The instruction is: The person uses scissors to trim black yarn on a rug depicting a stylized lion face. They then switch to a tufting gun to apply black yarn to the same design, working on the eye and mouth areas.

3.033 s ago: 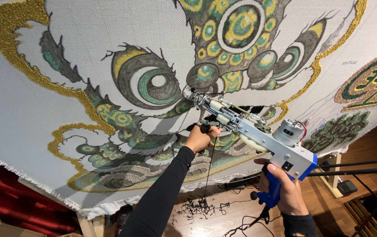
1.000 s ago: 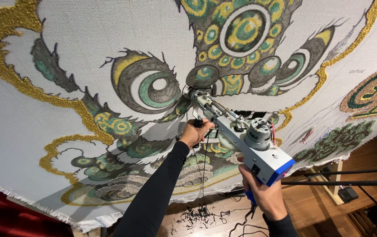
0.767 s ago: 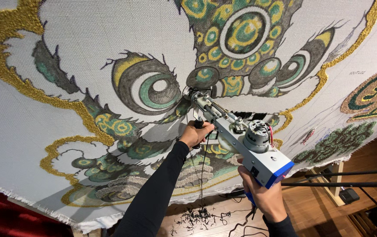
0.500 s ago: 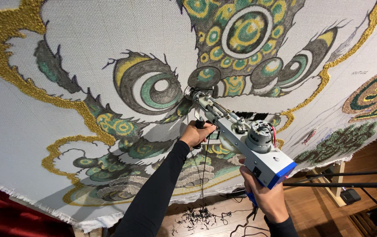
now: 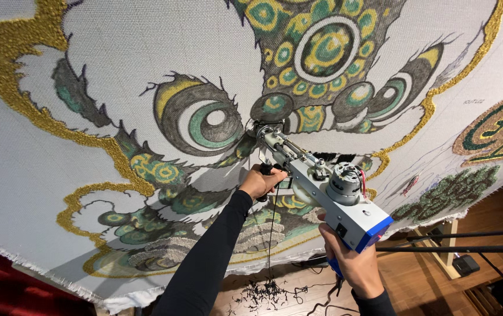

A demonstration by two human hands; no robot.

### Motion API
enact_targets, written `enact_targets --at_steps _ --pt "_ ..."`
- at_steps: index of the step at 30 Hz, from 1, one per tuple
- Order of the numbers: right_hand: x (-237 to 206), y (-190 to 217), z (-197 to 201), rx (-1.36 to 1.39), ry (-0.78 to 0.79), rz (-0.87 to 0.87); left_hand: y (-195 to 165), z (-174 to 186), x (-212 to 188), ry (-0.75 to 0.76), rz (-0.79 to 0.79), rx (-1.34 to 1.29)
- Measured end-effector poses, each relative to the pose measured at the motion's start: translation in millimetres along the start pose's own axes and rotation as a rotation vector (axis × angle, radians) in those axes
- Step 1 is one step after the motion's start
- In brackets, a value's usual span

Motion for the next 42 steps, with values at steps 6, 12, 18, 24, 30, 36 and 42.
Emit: enact_targets --at_steps 6,12,18,24,30,36,42 --pt "-2 -3 -5 -0.014 -0.038 0.008 -9 -1 -2 -0.053 -0.043 -0.043" --pt "-1 -8 -8 -0.067 -0.066 0.031 -3 -1 5 -0.111 -0.024 -0.099" --pt "2 -13 -10 -0.019 -0.053 0.009 -3 6 4 -0.160 -0.054 -0.099" --pt "3 -12 -11 -0.102 -0.061 0.076 -1 9 9 -0.145 -0.052 -0.074" --pt "2 -13 -16 0.025 -0.034 0.040 1 11 11 -0.179 -0.065 -0.126" --pt "3 -12 -17 0.046 -0.050 0.005 -5 13 9 -0.171 -0.066 -0.156" --pt "2 -11 -18 0.056 -0.029 0.023 -11 15 7 -0.133 -0.070 -0.176"
Point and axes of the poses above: each hand's wrist, its own x-axis towards the middle knuckle, its own z-axis out of the back of the hand, y = z × x, the point moved 4 cm from there along x, towards the middle knuckle, and after that the axes turned 15 degrees about -z, right-handed, at the moved point
